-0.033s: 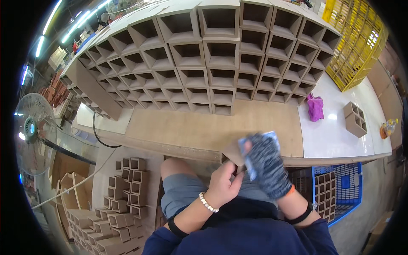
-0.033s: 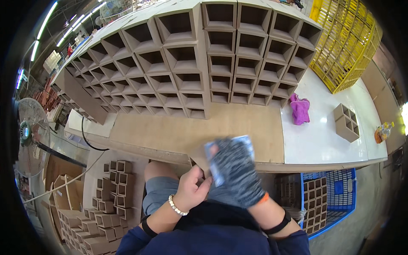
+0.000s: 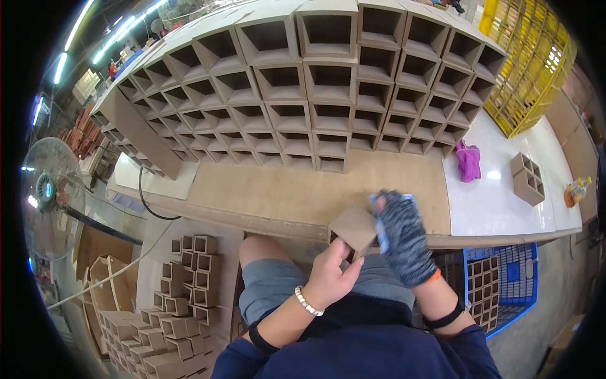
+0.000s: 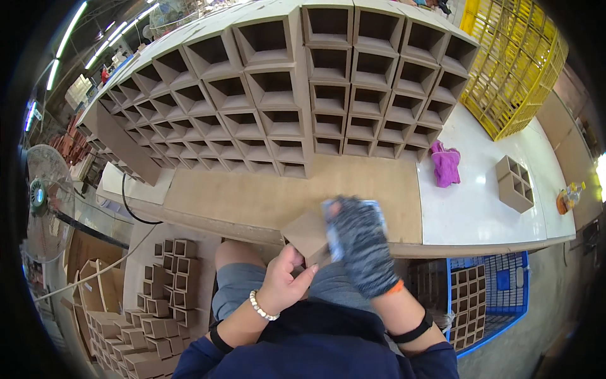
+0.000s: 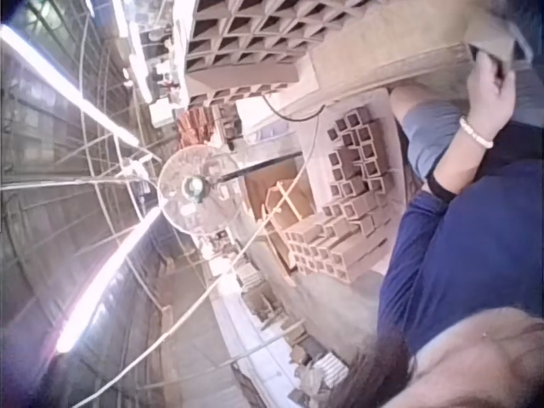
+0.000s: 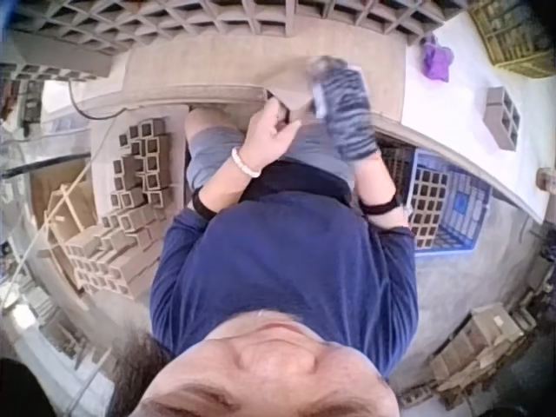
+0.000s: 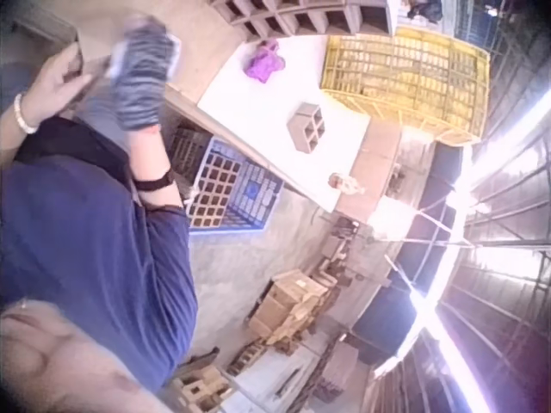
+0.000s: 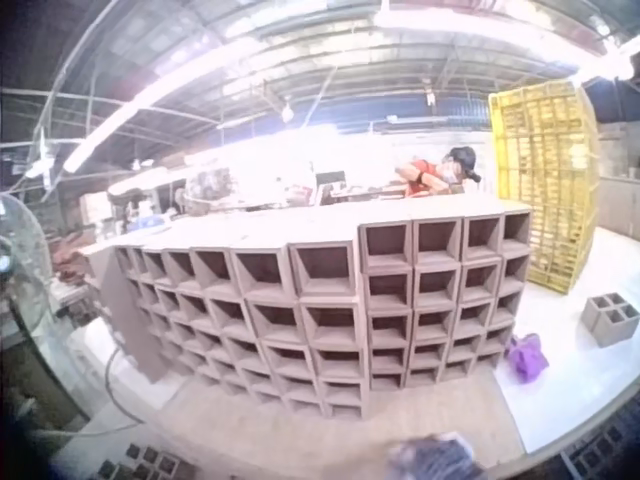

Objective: Sand and organize wooden blocks at a manufacturing workstation.

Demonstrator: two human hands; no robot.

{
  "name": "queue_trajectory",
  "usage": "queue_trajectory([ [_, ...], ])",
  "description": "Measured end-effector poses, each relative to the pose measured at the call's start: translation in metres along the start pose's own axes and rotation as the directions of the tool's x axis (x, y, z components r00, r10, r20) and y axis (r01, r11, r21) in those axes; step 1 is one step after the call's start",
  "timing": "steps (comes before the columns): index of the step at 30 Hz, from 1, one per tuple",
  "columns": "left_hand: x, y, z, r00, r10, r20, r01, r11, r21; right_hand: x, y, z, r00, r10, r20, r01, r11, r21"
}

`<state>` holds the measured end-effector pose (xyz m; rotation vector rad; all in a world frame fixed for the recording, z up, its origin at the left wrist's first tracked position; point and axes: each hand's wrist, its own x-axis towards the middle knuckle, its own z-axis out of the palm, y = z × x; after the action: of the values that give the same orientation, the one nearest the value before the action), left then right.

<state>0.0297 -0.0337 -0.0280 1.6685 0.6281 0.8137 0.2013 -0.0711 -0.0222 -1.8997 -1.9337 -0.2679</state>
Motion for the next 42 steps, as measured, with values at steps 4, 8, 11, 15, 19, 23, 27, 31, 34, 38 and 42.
queue_trajectory([
  [4, 0.001, 0.005, -0.013, 0.967, -0.255, -0.002, 0.199, 0.760, -0.619, -0.001, 0.024, -0.002, 0.984, 0.110, -0.139, -0.120, 0.991, -0.065],
  [8, 0.008, 0.014, -0.019, 0.991, -0.041, -0.129, 0.010, 0.973, -0.231, 0.001, 0.017, -0.025, 0.946, 0.163, -0.282, -0.108, 0.974, 0.200],
  [11, 0.012, 0.003, -0.018, 0.934, 0.325, -0.146, -0.257, 0.898, 0.357, 0.011, -0.001, -0.036, 0.925, 0.252, -0.284, -0.176, 0.948, 0.267],
  [15, 0.009, -0.012, -0.010, 0.915, 0.388, -0.114, -0.285, 0.818, 0.500, 0.020, -0.049, -0.033, 0.978, -0.162, -0.130, 0.186, 0.960, 0.207],
  [19, 0.010, -0.005, -0.005, 0.938, 0.346, -0.001, -0.283, 0.768, 0.575, 0.028, -0.016, -0.008, 0.997, -0.036, -0.072, 0.055, 0.959, 0.279],
  [23, 0.010, -0.008, -0.005, 0.928, 0.373, 0.026, -0.322, 0.762, 0.561, 0.030, -0.045, -0.023, 0.990, -0.115, 0.080, 0.097, 0.975, 0.202],
  [27, 0.004, -0.015, -0.009, 0.935, 0.354, -0.031, -0.282, 0.795, 0.537, 0.024, -0.049, -0.022, 0.965, -0.257, -0.044, 0.259, 0.926, 0.276],
  [31, 0.006, -0.012, -0.008, 0.970, 0.242, -0.004, -0.198, 0.806, 0.558, 0.022, -0.009, 0.006, 0.993, -0.027, -0.117, 0.038, 0.995, 0.093],
  [34, 0.009, -0.017, -0.011, 0.920, 0.391, 0.013, -0.346, 0.796, 0.497, 0.020, -0.063, -0.018, 0.985, -0.137, 0.107, 0.111, 0.970, 0.214],
  [38, 0.005, -0.027, 0.000, 0.964, -0.119, -0.239, 0.045, 0.955, -0.294, 0.032, -0.052, -0.013, 0.992, -0.121, 0.039, 0.106, 0.958, 0.265],
  [42, 0.008, -0.010, -0.014, 0.981, 0.191, -0.045, -0.156, 0.896, 0.416, 0.025, 0.041, 0.037, 0.996, 0.089, 0.008, -0.088, 0.992, -0.092],
])
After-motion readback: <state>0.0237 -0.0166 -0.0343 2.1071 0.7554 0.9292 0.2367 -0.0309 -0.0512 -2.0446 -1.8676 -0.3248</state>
